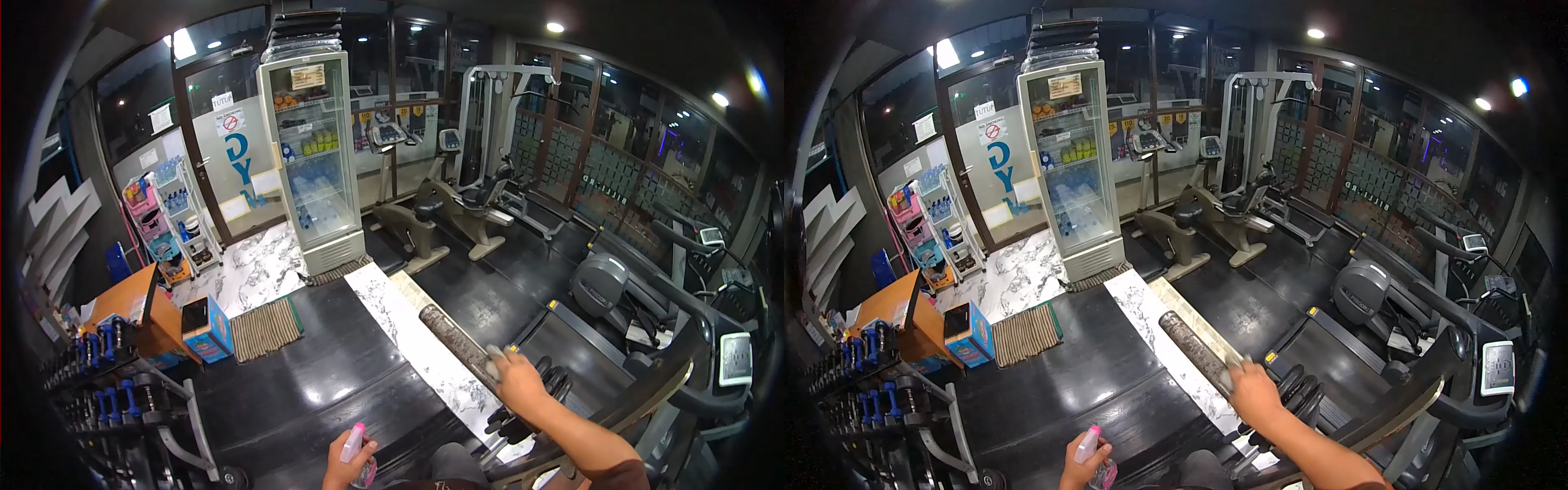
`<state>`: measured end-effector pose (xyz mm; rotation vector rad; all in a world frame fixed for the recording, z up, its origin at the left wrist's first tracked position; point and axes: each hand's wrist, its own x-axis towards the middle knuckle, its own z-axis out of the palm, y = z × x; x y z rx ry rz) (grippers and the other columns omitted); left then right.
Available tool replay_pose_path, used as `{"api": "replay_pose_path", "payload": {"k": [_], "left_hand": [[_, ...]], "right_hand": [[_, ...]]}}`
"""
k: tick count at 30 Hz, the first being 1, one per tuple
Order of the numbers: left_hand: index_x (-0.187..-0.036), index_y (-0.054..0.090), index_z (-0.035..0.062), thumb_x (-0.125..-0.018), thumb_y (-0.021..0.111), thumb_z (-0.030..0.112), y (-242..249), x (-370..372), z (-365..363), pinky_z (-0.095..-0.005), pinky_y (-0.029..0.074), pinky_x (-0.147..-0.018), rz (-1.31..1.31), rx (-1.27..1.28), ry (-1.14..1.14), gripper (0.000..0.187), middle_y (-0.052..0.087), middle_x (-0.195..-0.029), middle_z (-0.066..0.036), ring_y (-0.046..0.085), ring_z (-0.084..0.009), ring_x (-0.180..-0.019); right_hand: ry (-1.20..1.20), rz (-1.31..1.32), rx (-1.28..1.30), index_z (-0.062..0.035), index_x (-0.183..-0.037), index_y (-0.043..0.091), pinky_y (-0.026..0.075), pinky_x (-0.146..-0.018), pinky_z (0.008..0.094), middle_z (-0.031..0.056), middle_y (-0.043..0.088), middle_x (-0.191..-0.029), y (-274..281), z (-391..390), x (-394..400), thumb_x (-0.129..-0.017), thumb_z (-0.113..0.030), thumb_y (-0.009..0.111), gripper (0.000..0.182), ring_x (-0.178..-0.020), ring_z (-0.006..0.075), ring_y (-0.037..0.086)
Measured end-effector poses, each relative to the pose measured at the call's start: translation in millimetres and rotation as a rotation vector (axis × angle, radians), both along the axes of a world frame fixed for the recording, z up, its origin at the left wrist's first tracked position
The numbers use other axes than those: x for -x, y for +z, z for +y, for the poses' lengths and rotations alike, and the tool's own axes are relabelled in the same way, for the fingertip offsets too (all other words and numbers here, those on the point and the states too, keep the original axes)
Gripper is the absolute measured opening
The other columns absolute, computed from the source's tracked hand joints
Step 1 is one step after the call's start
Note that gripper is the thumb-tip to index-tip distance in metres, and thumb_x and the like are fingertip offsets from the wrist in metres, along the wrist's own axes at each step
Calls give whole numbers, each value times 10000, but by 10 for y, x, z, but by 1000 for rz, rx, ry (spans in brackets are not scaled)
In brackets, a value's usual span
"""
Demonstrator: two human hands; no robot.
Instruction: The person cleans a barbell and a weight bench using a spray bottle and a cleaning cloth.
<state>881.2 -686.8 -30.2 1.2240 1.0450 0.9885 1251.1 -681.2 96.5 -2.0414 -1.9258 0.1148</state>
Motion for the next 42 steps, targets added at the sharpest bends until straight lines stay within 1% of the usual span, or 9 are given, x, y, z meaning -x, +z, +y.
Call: {"api": "replay_pose_path", "payload": {"k": [1, 9, 12, 15, 20, 28, 35, 36, 42], "left_hand": [[-960, 618, -16, -874, 764, 62, -12, -11, 2, -279, 529, -573, -17, -10, 5, 186, 661, -783, -68, 636, -121, -621], [-968, 640, -10, -886, 780, 105, 189, -287, -220, -252, 512, -571, -12, -32, -35, 199, 670, -774, -47, 641, -98, -617], [-963, 640, -5, -885, 781, 104, 335, -344, -357, -253, 512, -569, -31, 1, -34, 195, 667, -769, -43, 638, -96, -617], [-963, 634, -2, -877, 783, 91, 318, -344, -471, -260, 519, -565, -51, 5, -37, 195, 664, -779, -47, 632, -98, -615], [-972, 621, -3, -869, 775, 63, 266, -348, -695, -273, 536, -563, -9, 7, -44, 197, 659, -813, -59, 623, -106, -629], [-962, 617, -12, -867, 765, 51, 239, -353, -1313, -277, 527, -557, 10, -21, -14, 187, 652, -813, -68, 618, -119, -622], [-941, 627, 3, -874, 778, 118, 143, -437, -2258, -256, 482, -552, 21, 48, 46, 202, 648, -764, -42, 619, -103, -591], [-940, 627, 4, -874, 779, 121, 122, -451, -2384, -258, 483, -552, 23, 64, 45, 203, 648, -770, -44, 620, -104, -592], [-966, 605, -9, -876, 751, 57, 13, -492, -3035, -280, 523, -555, 38, 99, -11, 184, 638, -801, -73, 614, -125, -602]], "right_hand": [[2, 9, -6, -47, -1382, 549, 484, -1014, 459, 248, 605, -1238, 12, 151, 33, -756, -41, 684, 640, -1153, 412, 587], [227, -73, -312, -50, -1248, 650, 498, -1015, 435, 162, 568, -1393, -322, 1399, 442, -890, -140, 600, 373, -1249, 349, 551], [245, -372, -301, -34, -1145, 711, 483, -1042, 435, 132, 548, -1447, -355, 1359, 486, -915, -155, 569, 296, -1321, 355, 517], [337, -410, -92, -49, -1177, 702, 466, -1076, 442, 117, 523, -1481, -219, 1077, 359, -916, -143, 552, 315, -1348, 386, 495], [405, -464, -10, -60, -1270, 669, 449, -1097, 437, 70, 646, -1324, -136, 485, 250, -899, -165, 602, 392, -1387, 296, 475], [471, -301, 25, -83, -1148, 720, 469, -1066, 401, 55, 680, -1269, -94, -383, -127, -888, -127, 603, 289, -1342, 258, 525], [414, -154, 125, -83, -1065, 731, 530, -1000, 397, 59, 636, -1357, 188, -1182, -450, -811, -41, 652, 270, -1284, 300, 559], [425, -136, 121, -41, -1077, 727, 517, -1030, 384, 100, 613, -1389, 199, -1269, -498, -684, 38, 655, 406, -1255, 330, 578], [329, -21, 68, -35, -1109, 725, 494, -1048, 405, 162, 591, -1399, 300, -1926, -667, -662, 100, 594, 485, -1218, 377, 596]]}}
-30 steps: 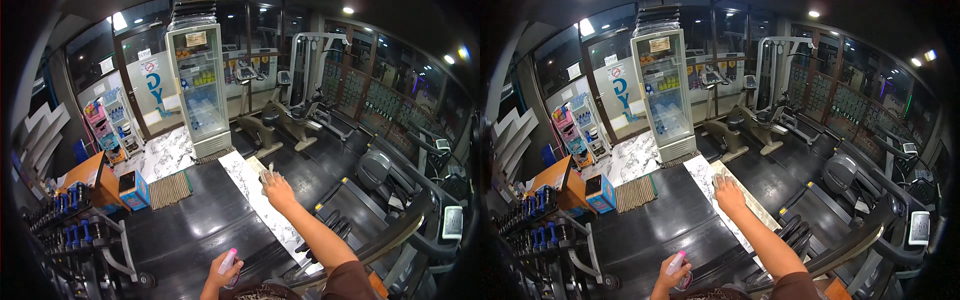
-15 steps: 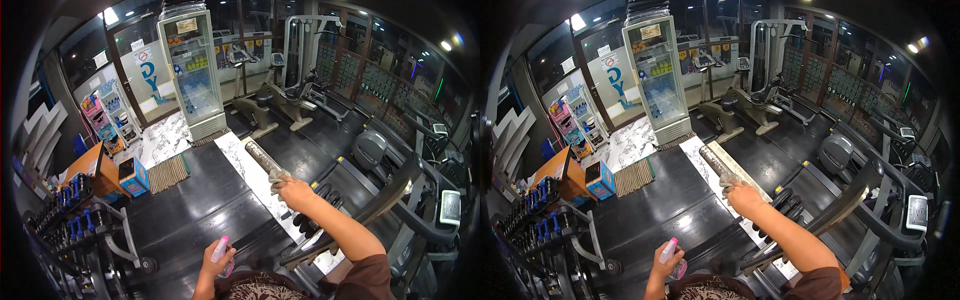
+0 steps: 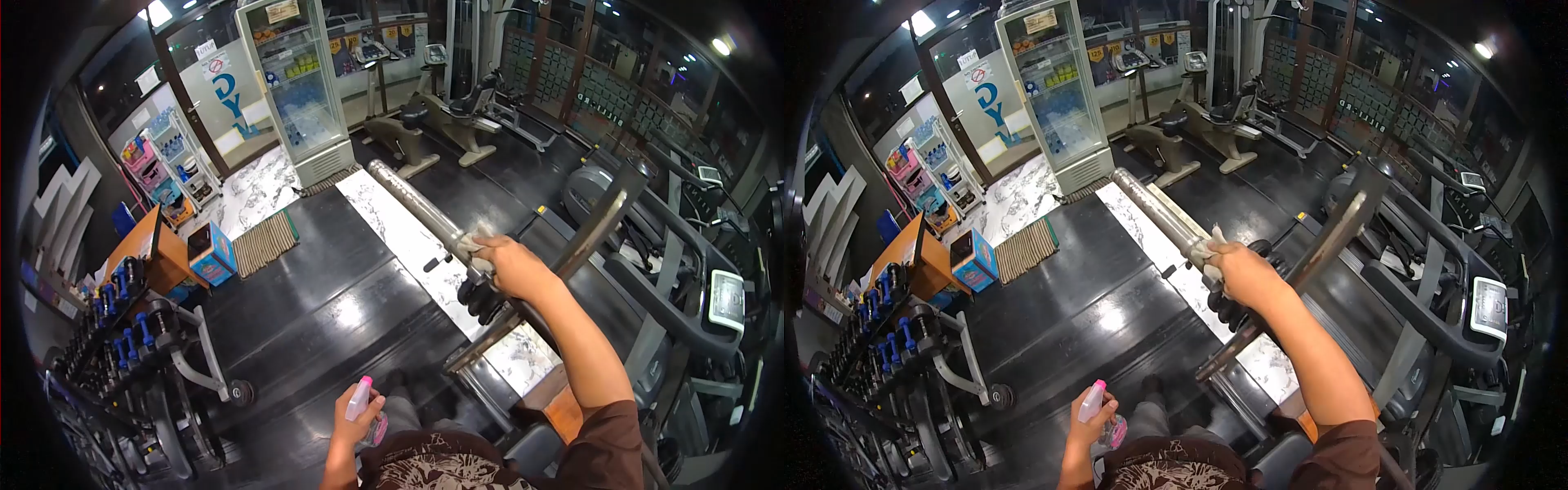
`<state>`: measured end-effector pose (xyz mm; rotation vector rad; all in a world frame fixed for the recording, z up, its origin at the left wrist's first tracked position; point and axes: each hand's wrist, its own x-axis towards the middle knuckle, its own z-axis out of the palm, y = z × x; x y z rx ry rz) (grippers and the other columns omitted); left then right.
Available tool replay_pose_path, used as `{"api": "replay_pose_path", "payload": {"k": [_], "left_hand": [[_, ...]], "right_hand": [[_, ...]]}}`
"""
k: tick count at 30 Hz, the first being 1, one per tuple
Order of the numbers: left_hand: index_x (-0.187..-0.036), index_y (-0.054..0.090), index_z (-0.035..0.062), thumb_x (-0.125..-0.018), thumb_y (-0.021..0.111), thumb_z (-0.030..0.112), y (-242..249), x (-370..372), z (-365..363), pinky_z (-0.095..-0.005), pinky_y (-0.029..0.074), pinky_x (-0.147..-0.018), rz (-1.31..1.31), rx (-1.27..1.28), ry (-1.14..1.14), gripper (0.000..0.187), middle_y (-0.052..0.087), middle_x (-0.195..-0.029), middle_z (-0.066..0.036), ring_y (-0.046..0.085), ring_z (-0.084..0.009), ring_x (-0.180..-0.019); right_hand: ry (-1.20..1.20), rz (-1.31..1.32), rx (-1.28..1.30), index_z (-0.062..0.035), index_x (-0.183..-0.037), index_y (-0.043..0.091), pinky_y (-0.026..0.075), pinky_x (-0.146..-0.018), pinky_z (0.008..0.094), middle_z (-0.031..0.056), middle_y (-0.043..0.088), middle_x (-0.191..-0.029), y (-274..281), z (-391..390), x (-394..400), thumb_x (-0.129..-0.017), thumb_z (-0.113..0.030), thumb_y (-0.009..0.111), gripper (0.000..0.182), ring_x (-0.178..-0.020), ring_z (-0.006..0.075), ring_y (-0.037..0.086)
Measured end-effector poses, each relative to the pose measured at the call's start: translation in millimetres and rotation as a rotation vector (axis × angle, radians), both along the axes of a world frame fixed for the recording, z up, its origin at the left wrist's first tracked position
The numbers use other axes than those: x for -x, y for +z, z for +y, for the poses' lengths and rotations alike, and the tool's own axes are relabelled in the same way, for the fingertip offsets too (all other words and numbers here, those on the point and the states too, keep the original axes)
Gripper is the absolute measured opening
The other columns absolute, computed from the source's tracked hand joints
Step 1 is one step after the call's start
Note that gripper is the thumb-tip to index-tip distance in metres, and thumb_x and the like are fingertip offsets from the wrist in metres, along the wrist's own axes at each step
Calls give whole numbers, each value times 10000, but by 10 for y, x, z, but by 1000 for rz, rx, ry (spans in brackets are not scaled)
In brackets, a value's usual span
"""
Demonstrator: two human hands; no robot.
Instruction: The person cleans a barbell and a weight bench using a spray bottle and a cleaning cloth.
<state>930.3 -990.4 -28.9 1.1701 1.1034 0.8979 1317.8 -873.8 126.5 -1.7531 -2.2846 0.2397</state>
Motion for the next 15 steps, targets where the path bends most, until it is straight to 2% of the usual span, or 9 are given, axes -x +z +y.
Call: {"api": "replay_pose_path", "payload": {"k": [1, 2, 5, 6, 9, 10, 13, 15], "left_hand": [[-967, 605, -9, -877, 749, 52, 10, -21, -67, -280, 522, -556, -7, -3, -12, 181, 639, -802, -72, 615, -124, -605], [-968, 605, -9, -878, 748, 46, 25, -44, -110, -279, 522, -557, -13, -11, -24, 178, 640, -803, -72, 616, -123, -609], [-971, 604, -9, -881, 744, 32, 77, -58, -179, -277, 521, -561, -51, -25, -50, 171, 641, -804, -69, 618, -120, -620], [-973, 604, -9, -882, 742, 28, 86, -62, -173, -276, 520, -562, -71, -32, -57, 169, 641, -804, -68, 618, -118, -623], [-975, 604, -10, -882, 740, 29, 98, -8, -112, -273, 519, -565, -10, -75, -96, 170, 642, -813, -69, 616, -116, -628], [-968, 615, -7, -884, 749, 54, 125, 9, -86, -267, 514, -562, -25, -73, -90, 169, 645, -795, -57, 616, -107, -620], [-953, 635, -3, -887, 766, 105, 193, 18, 10, -256, 505, -556, -58, -82, -78, 182, 650, -760, -35, 616, -90, -602], [-952, 633, -5, -886, 769, 108, 210, 45, 94, -258, 511, -557, -49, -109, -84, 188, 651, -759, -36, 613, -90, -599]], "right_hand": [[-14, 13, -10, -41, -1107, 728, 498, -1041, 408, 164, 590, -1399, 8, -71, -21, -662, 101, 595, 485, -1210, 379, 601], [-2, -47, -62, 4, -1000, 720, 547, -961, 401, 181, 656, -1254, 27, -173, -39, -738, 51, 624, 283, -1076, 368, 669], [-118, -137, 120, 6, -960, 718, 559, -937, 417, 181, 666, -1230, 92, -493, -41, -735, 47, 624, 247, -1064, 375, 672], [-193, -205, 289, 12, -939, 709, 561, -933, 437, 191, 663, -1234, -45, -538, -131, -726, 48, 622, 232, -1055, 390, 673], [30, -18, -62, 11, -1017, 705, 542, -969, 445, 214, 646, -1259, 3, -570, -190, -714, 53, 629, 316, -1083, 411, 658], [-100, 110, -171, 7, -1097, 693, 512, -1018, 440, 235, 630, -1285, 99, -547, -39, -697, 79, 620, 413, -1134, 428, 626], [-209, 183, -342, 2, -1156, 685, 480, -1064, 418, 239, 598, -1337, 1, -195, 250, -709, 74, 619, 458, -1224, 412, 575], [-240, 108, -187, -8, -1224, 658, 416, -1143, 407, 184, 525, -1460, -374, 47, 350, -683, 95, 597, 554, -1347, 387, 492]]}}
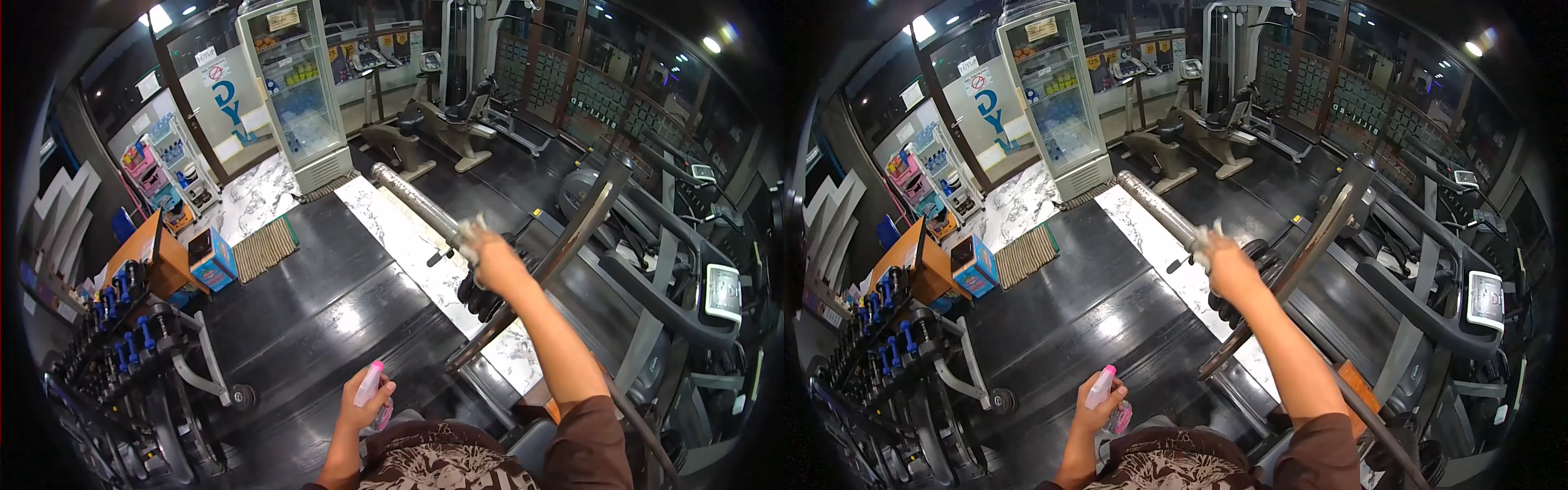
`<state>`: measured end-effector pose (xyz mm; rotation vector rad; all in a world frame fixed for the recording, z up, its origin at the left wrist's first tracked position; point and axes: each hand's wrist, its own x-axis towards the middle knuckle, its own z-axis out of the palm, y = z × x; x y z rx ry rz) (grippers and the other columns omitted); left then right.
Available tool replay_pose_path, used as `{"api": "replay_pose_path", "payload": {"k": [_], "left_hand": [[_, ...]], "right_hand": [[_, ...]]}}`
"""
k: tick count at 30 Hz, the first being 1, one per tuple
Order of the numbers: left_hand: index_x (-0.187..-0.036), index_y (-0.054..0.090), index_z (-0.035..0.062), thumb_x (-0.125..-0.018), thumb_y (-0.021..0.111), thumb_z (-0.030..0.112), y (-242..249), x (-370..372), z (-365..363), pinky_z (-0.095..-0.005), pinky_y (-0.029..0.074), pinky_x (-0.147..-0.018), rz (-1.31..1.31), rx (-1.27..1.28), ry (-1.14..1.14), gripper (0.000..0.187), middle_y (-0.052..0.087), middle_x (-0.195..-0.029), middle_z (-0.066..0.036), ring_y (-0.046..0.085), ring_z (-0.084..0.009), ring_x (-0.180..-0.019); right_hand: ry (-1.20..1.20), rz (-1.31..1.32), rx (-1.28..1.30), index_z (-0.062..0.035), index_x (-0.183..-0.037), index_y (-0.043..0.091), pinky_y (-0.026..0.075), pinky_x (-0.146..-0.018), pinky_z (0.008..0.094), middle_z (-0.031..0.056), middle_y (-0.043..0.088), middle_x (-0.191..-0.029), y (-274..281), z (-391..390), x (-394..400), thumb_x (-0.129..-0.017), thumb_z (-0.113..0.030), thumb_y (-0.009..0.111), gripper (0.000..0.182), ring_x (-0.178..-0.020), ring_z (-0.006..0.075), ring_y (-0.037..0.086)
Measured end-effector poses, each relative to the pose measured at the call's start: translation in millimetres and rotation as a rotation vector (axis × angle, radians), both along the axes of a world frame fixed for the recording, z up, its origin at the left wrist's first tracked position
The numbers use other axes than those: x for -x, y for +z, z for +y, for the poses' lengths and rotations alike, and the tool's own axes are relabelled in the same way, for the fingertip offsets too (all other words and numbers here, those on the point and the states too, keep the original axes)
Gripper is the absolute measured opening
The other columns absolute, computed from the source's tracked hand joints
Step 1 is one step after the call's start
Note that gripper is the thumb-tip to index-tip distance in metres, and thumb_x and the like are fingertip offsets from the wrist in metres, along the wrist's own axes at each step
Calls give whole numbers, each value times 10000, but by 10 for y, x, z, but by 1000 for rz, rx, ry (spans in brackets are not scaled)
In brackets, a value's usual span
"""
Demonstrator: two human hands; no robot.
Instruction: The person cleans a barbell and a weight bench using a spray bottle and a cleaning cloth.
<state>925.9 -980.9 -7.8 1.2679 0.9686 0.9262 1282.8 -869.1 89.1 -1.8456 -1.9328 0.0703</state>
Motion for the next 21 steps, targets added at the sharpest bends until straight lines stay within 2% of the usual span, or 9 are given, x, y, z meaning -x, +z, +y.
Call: {"api": "replay_pose_path", "payload": {"k": [1, 4, 5, 8, 10, 11, 14, 17, 21], "left_hand": [[-951, 633, -5, -884, 771, 110, 34, 15, 32, -258, 510, -556, -6, -5, -3, 192, 649, -757, -34, 612, -89, -597], [-952, 633, -1, -881, 778, 116, 139, 38, 80, -255, 503, -555, -27, 7, -16, 199, 644, -748, -28, 610, -87, -596], [-954, 634, 3, -881, 779, 118, 169, 49, 103, -253, 499, -554, -32, 25, -27, 199, 642, -746, -25, 610, -87, -597], [-952, 624, 6, -896, 755, 101, 270, 44, 189, -256, 494, -552, 13, -26, -139, 171, 633, -733, -30, 606, -96, -598], [-940, 612, 10, -910, 738, 100, 367, -29, 241, -257, 488, -548, 39, -69, -223, 157, 626, -714, -28, 602, -96, -595], [-930, 607, 15, -916, 733, 109, 452, -110, 286, -255, 482, -545, 41, -81, -259, 159, 622, -699, -22, 599, -92, -592], [-894, 583, 30, -929, 714, 125, 604, -341, 426, -253, 464, -537, 26, -176, -323, 165, 608, -667, -13, 589, -83, -583], [-906, 592, 35, -920, 713, 115, 640, -440, 507, -252, 464, -537, 24, -285, -348, 146, 608, -679, -12, 585, -84, -574], [-927, 609, 23, -910, 728, 108, 497, -310, 483, -253, 474, -544, 24, -198, -331, 147, 621, -709, -17, 598, -83, -598]], "right_hand": [[-7, -307, -13, -8, -1232, 664, 397, -1160, 385, 158, 501, -1489, -104, -12, 55, -705, 74, 615, 535, -1381, 363, 461], [149, -379, 4, -8, -1216, 667, 403, -1156, 382, 141, 501, -1489, -62, -338, 61, -721, 54, 636, 500, -1393, 353, 451], [168, -348, 5, -54, -1195, 689, 418, -1147, 398, 143, 561, -1427, 47, -491, 72, -706, 48, 644, 502, -1365, 345, 485], [147, -63, 224, -86, -1142, 726, 454, -1104, 396, 171, 641, -1308, 312, -771, -64, -686, 77, 623, 495, -1285, 357, 561], [94, 251, 190, -66, -1103, 741, 485, -1043, 381, 207, 686, -1203, 582, -942, -155, -672, 102, 608, 482, -1174, 374, 634], [37, 245, -16, -23, -1098, 730, 490, -1000, 364, 221, 690, -1191, 729, -1013, -93, -680, 114, 607, 456, -1117, 377, 662], [-224, 505, -63, 24, -1128, 698, 470, -1014, 354, 206, 689, -1221, 628, -1111, -172, -713, 133, 571, 448, -1155, 336, 655], [-147, 408, -185, 34, -1133, 690, 458, -1032, 354, 203, 679, -1254, 485, -1114, -77, -731, 133, 562, 433, -1193, 323, 639], [-103, 251, -168, -20, -1153, 702, 454, -1090, 407, 201, 585, -1403, 350, -800, 81, -707, 99, 601, 473, -1262, 396, 582]]}}
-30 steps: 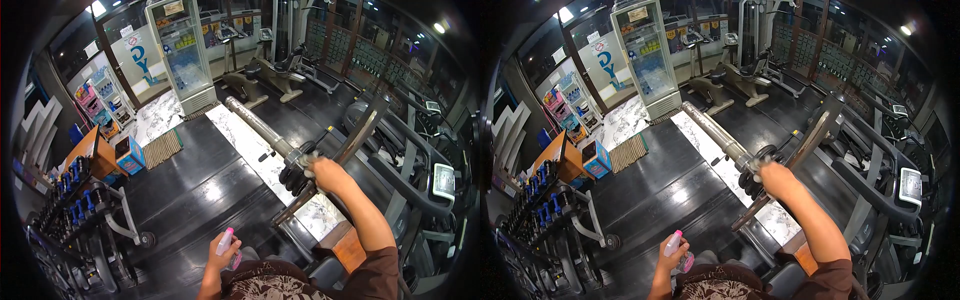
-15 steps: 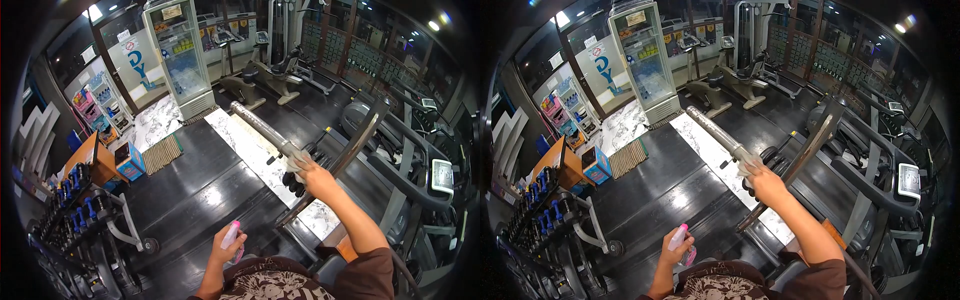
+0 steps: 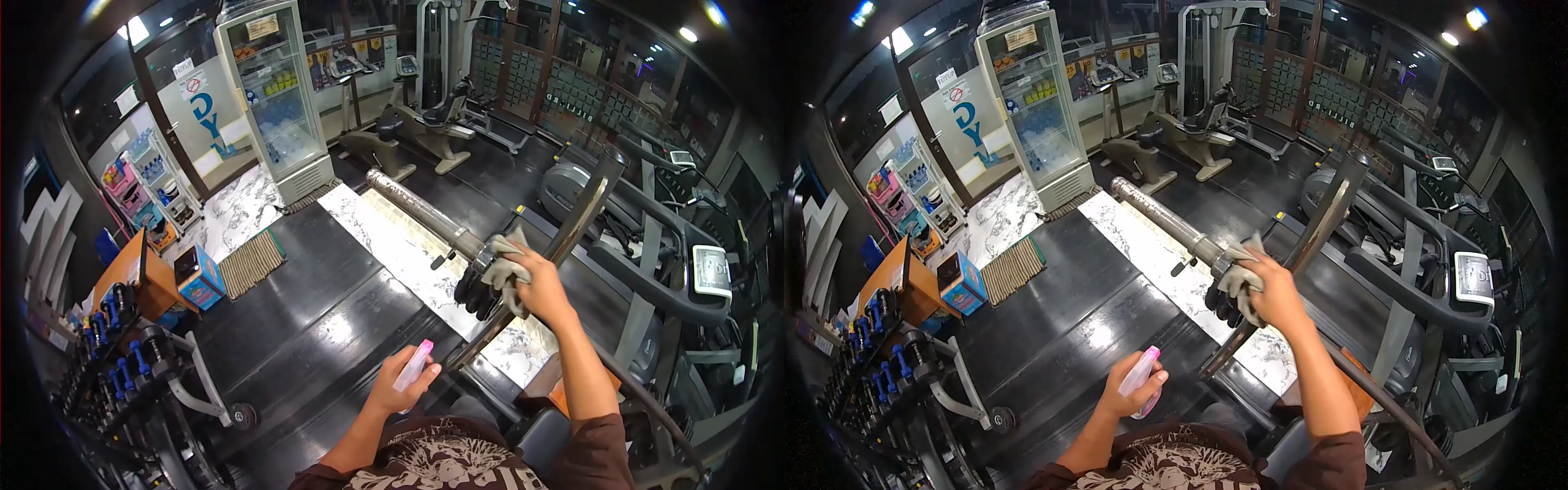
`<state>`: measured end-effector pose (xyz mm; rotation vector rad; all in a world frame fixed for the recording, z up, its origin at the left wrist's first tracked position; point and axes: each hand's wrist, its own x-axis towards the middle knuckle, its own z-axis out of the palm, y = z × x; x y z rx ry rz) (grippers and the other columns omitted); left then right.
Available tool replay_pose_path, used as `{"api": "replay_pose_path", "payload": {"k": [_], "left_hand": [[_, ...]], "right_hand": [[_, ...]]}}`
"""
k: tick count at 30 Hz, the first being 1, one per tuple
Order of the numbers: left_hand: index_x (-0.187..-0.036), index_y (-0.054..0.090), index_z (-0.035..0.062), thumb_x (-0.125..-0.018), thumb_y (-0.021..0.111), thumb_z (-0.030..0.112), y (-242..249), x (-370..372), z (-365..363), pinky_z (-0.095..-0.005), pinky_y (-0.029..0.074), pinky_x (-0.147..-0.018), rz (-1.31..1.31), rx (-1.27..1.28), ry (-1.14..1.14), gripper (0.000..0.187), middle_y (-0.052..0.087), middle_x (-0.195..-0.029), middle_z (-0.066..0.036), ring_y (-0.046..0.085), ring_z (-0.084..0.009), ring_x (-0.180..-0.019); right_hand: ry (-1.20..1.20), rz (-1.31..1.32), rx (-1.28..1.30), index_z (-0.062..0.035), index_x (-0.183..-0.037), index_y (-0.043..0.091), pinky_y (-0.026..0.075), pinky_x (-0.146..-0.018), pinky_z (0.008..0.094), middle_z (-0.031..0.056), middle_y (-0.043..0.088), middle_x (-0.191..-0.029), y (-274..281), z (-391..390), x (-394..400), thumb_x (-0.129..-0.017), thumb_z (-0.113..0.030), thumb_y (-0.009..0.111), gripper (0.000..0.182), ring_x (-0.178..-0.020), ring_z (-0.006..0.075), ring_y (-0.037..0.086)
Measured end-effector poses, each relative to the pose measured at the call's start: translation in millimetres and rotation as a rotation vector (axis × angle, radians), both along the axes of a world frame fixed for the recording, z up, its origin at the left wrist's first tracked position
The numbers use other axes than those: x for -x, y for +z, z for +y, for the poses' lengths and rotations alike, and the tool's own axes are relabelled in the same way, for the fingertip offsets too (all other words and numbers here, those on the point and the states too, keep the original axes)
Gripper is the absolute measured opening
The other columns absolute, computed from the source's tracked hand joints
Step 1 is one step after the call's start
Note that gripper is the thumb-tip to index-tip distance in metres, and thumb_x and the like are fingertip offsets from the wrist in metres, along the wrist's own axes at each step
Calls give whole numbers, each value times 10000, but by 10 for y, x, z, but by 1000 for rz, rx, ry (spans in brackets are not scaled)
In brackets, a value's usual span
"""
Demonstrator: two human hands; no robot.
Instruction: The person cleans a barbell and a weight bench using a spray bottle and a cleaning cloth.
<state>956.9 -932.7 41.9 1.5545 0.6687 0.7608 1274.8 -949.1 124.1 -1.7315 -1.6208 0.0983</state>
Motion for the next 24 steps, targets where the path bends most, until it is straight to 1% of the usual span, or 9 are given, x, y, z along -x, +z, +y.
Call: {"api": "replay_pose_path", "payload": {"k": [3, 6, 9, 13, 14, 15, 17, 20, 24], "left_hand": [[-940, 620, 9, -904, 737, 98, -68, 93, -64, -258, 488, -551, 11, 127, 44, 152, 628, -734, -25, 611, -87, -618], [-946, 623, -4, -899, 742, 89, -124, 115, -133, -264, 502, -555, -13, 166, 119, 158, 635, -766, -38, 618, -95, -622], [-952, 624, -13, -894, 744, 79, -157, 141, -156, -269, 511, -555, -40, 191, 192, 161, 637, -788, -46, 615, -103, -612], [-962, 620, -15, -885, 735, 51, -496, 260, -131, -278, 512, -539, -76, 197, 312, 154, 631, -785, -53, 605, -115, -590], [-964, 619, -15, -885, 732, 49, -551, 294, -126, -279, 512, -537, -71, 205, 345, 152, 629, -781, -54, 604, -116, -588], [-967, 619, -14, -885, 728, 47, -606, 320, -118, -280, 511, -536, -66, 212, 377, 150, 627, -777, -55, 604, -116, -586], [-939, 630, -3, -885, 751, 83, -672, 332, -77, -258, 496, -533, -110, 238, 420, 158, 637, -750, -33, 603, -98, -564], [-954, 632, -4, -886, 750, 80, -652, 334, 5, -265, 504, -542, -91, 223, 413, 160, 634, -767, -37, 598, -99, -570], [-967, 607, -19, -883, 736, 60, -576, 294, 125, -287, 503, -533, -86, 197, 395, 172, 612, -767, -57, 600, -131, -568]], "right_hand": [[94, -231, -28, -4, -1126, 702, 414, -1134, 414, 175, 573, -1413, -185, 525, 58, -735, 42, 648, 397, -1331, 388, 511], [113, -593, 204, -11, -1110, 707, 396, -1152, 413, 169, 589, -1378, -294, 835, 82, -775, -39, 670, 338, -1341, 375, 495], [383, -762, 83, -30, -1071, 723, 394, -1155, 399, 124, 609, -1356, -514, 717, -189, -804, -93, 669, 279, -1337, 345, 506], [635, -646, 268, -63, -1050, 730, 408, -1146, 374, 38, 662, -1271, -7, 286, -502, -776, -47, 670, 280, -1313, 289, 532], [585, -398, 391, -83, -1077, 730, 438, -1119, 376, 53, 665, -1276, 121, 267, -539, -739, -19, 679, 347, -1301, 292, 545], [368, -415, 396, -81, -1103, 726, 474, -1079, 394, 110, 648, -1309, 146, 260, -558, -714, 7, 674, 402, -1289, 318, 552], [187, -381, 60, -65, -1133, 713, 475, -1071, 407, 184, 615, -1347, -5, 424, -561, -720, 23, 648, 427, -1292, 361, 543], [145, -70, -41, -39, -1172, 698, 426, -1118, 426, 242, 575, -1382, -127, 786, -210, -746, 23, 624, 436, -1306, 419, 520], [304, -553, 104, -67, -1088, 731, 393, -1149, 409, 182, 607, -1368, -503, 773, -85, -744, -8, 660, 356, -1288, 345, 559]]}}
